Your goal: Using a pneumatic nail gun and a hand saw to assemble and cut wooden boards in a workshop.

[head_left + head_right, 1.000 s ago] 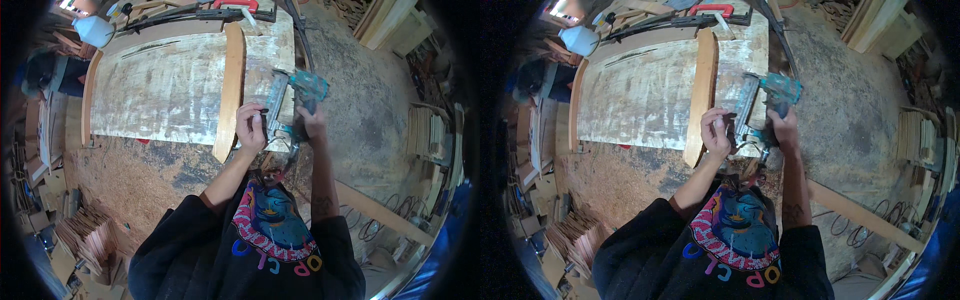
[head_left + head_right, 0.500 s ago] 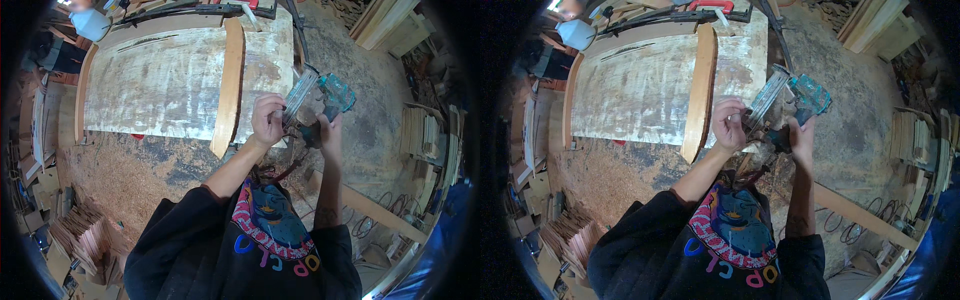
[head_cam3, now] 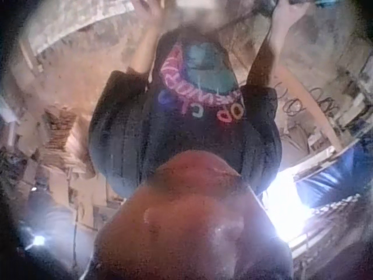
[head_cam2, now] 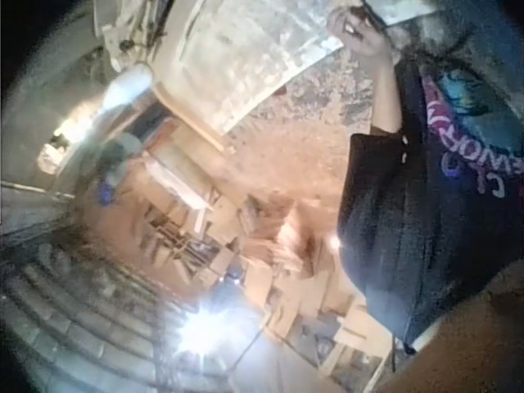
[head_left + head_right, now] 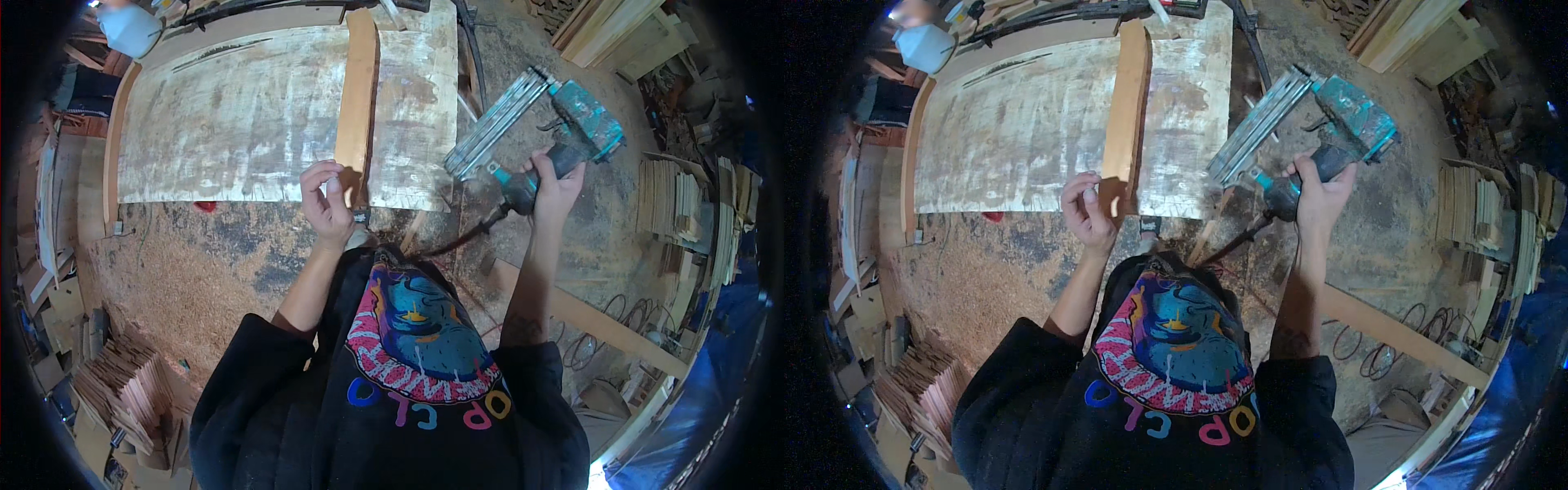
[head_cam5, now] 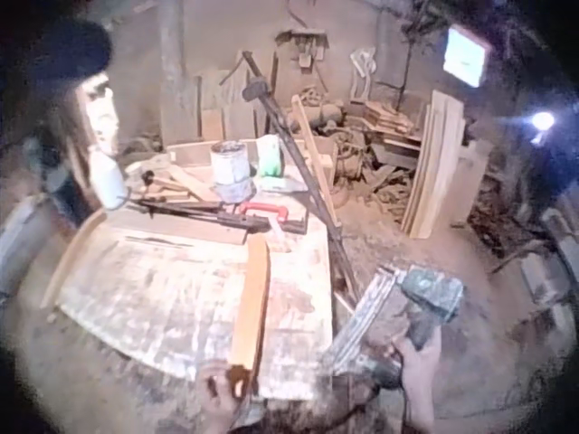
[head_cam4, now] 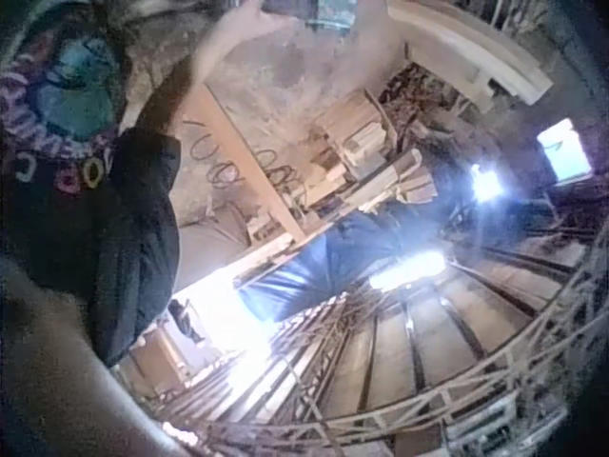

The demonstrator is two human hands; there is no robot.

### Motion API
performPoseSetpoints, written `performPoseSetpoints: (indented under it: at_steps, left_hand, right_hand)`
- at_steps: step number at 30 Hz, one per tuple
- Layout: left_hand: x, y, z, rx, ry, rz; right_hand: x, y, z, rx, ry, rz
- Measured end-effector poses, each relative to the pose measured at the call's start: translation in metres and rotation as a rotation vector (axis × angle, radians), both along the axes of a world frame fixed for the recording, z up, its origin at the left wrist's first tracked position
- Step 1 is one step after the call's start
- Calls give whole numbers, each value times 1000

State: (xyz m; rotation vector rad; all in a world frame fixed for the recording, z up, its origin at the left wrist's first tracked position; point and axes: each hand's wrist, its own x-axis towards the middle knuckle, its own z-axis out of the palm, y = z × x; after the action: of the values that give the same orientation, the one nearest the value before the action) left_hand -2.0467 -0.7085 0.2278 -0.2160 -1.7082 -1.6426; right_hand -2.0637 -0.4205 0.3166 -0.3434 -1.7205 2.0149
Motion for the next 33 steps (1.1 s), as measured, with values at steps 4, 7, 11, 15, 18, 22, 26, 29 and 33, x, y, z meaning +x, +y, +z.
performPoseSetpoints:
  at_steps: [4, 7, 11, 15, 18, 22, 26, 29, 33]
  left_hand:
    - [6, -3, -8, -40, -149, 7]
    - [3, -4, -8, -62, -308, -38]
    - [3, -6, -16, 34, -362, -75]
    - [-1, -2, -9, 57, -337, -85]
    - [2, -2, -6, 83, -399, -125]
    - [1, -6, -12, 45, -374, -108]
    - [3, -8, -5, 0, -380, -131]
    - [1, -8, -8, -26, -387, -102]
    - [-1, -6, 0, 23, -412, -129]
  right_hand:
    - [-6, 1, -12, 140, 28, -48]
    - [-6, -7, -22, 181, 101, -90]
    - [-4, -24, -27, 141, 125, -105]
    - [-1, -22, -74, 291, 133, -151]
    - [0, -21, -78, 325, 92, -183]
    - [-6, -26, -63, 312, 104, -154]
    - [-7, -37, -47, 256, 114, -199]
    - [-7, -29, -73, 543, 157, -213]
    - [-5, -23, -78, 460, 81, -192]
